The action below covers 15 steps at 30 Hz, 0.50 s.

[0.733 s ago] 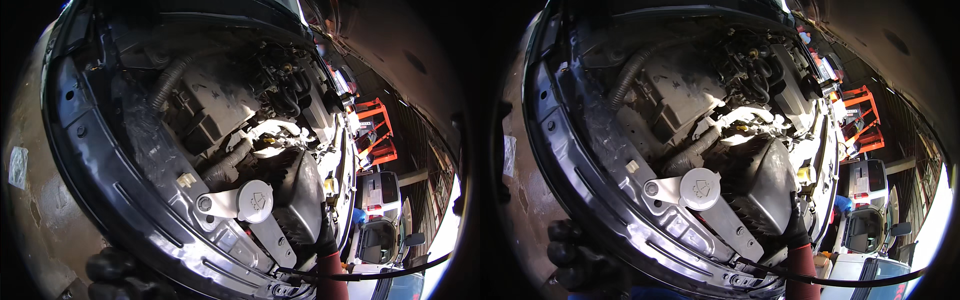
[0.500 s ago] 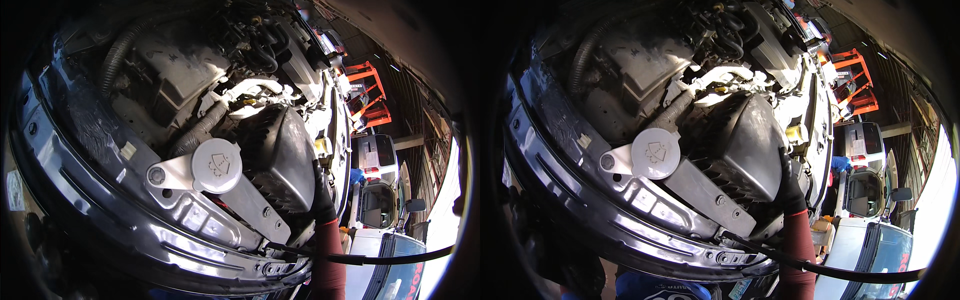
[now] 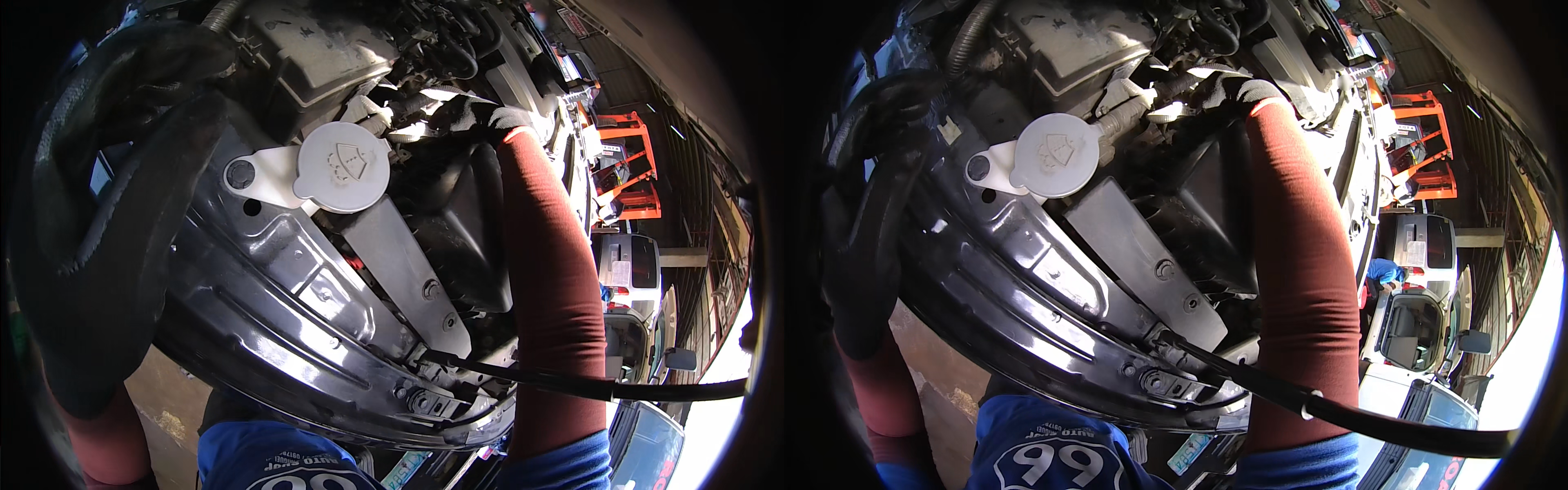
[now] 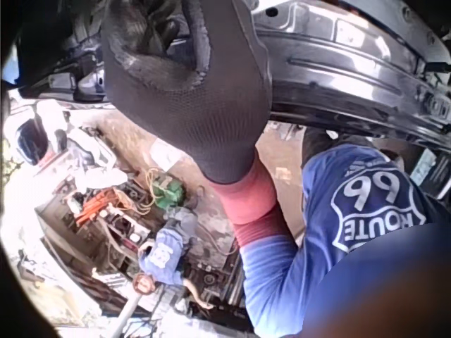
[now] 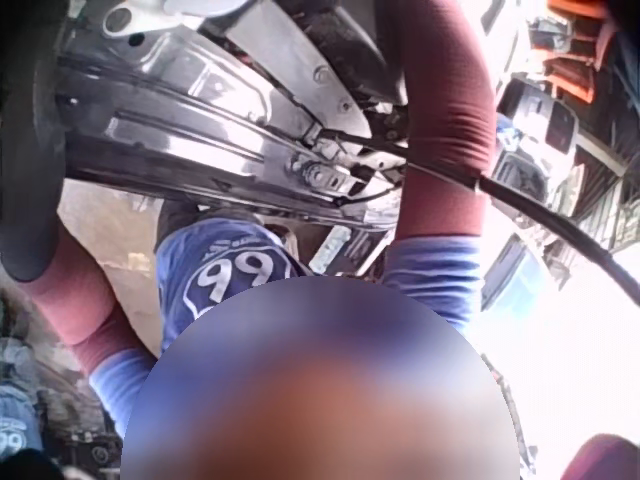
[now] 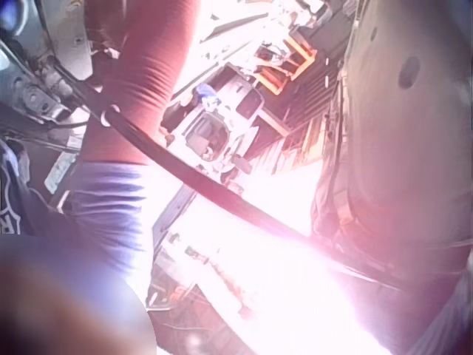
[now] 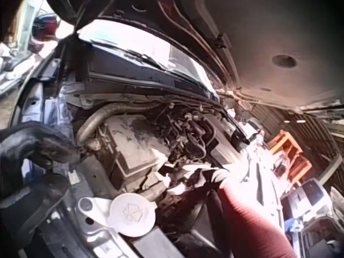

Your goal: The person opens the car's hood and removes the air filter housing cover. They take out the old air filter, retrieve a new one from a box, and install it into the housing. The person then reassembles the cover and secures it in place.

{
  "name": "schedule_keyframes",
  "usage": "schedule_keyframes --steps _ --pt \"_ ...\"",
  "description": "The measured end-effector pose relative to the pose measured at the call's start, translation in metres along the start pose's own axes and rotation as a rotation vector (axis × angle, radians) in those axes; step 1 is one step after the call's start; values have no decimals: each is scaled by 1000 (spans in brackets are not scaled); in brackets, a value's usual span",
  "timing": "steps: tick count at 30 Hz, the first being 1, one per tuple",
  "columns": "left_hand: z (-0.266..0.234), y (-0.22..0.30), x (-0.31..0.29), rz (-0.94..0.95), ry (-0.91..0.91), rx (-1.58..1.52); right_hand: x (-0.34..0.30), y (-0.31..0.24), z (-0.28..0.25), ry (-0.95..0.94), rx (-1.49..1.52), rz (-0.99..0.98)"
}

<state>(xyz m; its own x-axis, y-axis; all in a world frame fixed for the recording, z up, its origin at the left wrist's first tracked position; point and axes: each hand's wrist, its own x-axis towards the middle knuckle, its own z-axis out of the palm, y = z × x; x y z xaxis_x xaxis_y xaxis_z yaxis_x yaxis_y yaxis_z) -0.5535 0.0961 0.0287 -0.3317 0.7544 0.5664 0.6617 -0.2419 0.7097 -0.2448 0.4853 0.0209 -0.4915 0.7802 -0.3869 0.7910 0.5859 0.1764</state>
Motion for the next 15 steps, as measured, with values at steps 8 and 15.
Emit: schedule_keyframes --steps 8,15 --pt "9 8 -3 6 -71 39 24 44 34 64 353 47" --pt "11 8 -1 -10 -87 56 8 34 25 181 38 -11"
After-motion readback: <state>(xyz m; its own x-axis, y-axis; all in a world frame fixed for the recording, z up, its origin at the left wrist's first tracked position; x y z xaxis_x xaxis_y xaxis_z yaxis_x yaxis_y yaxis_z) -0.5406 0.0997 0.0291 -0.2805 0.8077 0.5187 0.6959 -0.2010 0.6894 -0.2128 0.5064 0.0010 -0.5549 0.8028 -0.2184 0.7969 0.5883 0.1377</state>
